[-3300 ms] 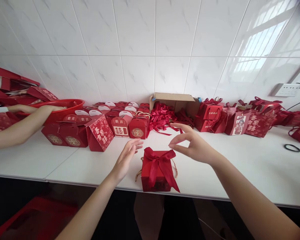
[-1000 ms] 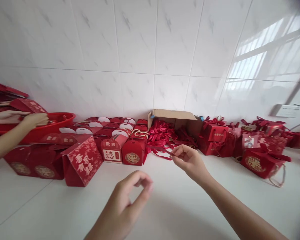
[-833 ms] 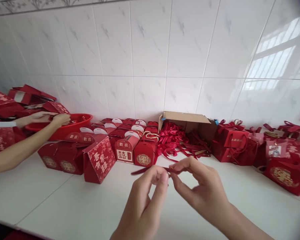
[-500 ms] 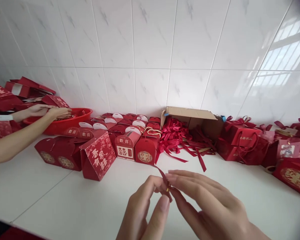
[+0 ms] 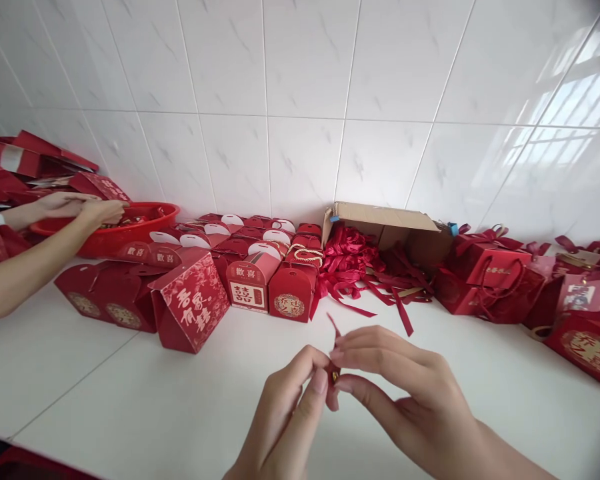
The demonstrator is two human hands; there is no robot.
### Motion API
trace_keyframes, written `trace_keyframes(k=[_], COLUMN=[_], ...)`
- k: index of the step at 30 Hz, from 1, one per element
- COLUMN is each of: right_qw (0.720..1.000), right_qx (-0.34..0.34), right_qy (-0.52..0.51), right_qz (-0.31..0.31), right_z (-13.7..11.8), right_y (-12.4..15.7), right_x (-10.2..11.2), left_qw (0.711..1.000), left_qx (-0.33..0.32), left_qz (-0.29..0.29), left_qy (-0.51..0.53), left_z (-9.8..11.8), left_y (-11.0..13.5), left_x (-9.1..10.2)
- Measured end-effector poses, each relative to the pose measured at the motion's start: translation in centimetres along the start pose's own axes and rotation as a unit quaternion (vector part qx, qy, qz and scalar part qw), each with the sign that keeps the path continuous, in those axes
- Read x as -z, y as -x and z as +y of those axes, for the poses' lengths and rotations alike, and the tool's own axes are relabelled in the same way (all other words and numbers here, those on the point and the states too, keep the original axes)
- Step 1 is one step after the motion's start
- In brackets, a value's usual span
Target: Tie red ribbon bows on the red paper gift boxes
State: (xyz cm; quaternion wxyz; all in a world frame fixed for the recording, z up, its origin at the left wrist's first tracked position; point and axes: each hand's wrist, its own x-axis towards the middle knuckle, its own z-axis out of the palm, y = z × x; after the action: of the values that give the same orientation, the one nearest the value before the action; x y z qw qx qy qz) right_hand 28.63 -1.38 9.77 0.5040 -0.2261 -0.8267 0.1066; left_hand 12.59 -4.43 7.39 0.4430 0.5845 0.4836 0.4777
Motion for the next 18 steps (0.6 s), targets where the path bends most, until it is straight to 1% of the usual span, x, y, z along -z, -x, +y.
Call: trace_keyframes(k=[2, 4, 5, 7, 8, 9, 10, 11, 13, 15, 16, 18], right_qw=[0.998, 0.993, 0.99, 0.989, 0.988, 0.987, 0.983, 0.976, 0.951, 0.916, 0.9, 0.877], right_qx=[-0.029, -0.053, -0.061, -0.068, -0.07, -0.077, -0.092, -0.113, -0.163, -0.202, -0.211, -0.219], right_qy=[-0.022, -0.058, -0.077, -0.105, -0.117, -0.131, -0.151, -0.18, -0.259, -0.343, -0.376, -0.422], right_qz=[-0.044, -0.089, -0.097, -0.082, -0.067, -0.054, -0.046, -0.042, -0.045, -0.054, -0.06, -0.068], right_z=[0.0, 0.0, 0.0, 0.0, 0.0, 0.0, 0.1, 0.1, 0.1, 0.2, 0.2, 0.3], right_y=[-0.1, -0.2, -0.2, -0.1, 0.0, 0.1, 0.1, 0.2, 0.4, 0.6, 0.7, 0.9], right_x=[0.4, 0.6, 0.7, 0.6, 0.6, 0.5, 0.5, 0.5, 0.4, 0.2, 0.1, -0.2], left_qw=[0.999, 0.997, 0.995, 0.985, 0.981, 0.979, 0.98, 0.985, 0.994, 0.996, 0.995, 0.991], left_qx=[-0.021, -0.017, -0.014, -0.016, -0.024, -0.032, -0.039, -0.044, -0.048, -0.058, -0.072, -0.115], left_qz=[-0.03, -0.06, -0.084, -0.134, -0.146, -0.145, -0.13, -0.103, -0.041, -0.005, -0.002, -0.016], left_qy=[0.015, 0.039, 0.057, 0.107, 0.129, 0.142, 0.143, 0.132, 0.093, 0.07, 0.067, 0.072], left_z=[-0.2, -0.3, -0.3, -0.2, -0.2, -0.2, -0.3, -0.3, -0.5, -0.6, -0.5, -0.3], left_y=[-0.3, -0.8, -1.0, -1.3, -1.5, -1.5, -1.5, -1.4, -1.0, -0.6, -0.4, -0.1], left_x=[0.1, 0.4, 0.5, 0.8, 1.0, 1.2, 1.3, 1.4, 1.4, 1.3, 1.3, 1.2])
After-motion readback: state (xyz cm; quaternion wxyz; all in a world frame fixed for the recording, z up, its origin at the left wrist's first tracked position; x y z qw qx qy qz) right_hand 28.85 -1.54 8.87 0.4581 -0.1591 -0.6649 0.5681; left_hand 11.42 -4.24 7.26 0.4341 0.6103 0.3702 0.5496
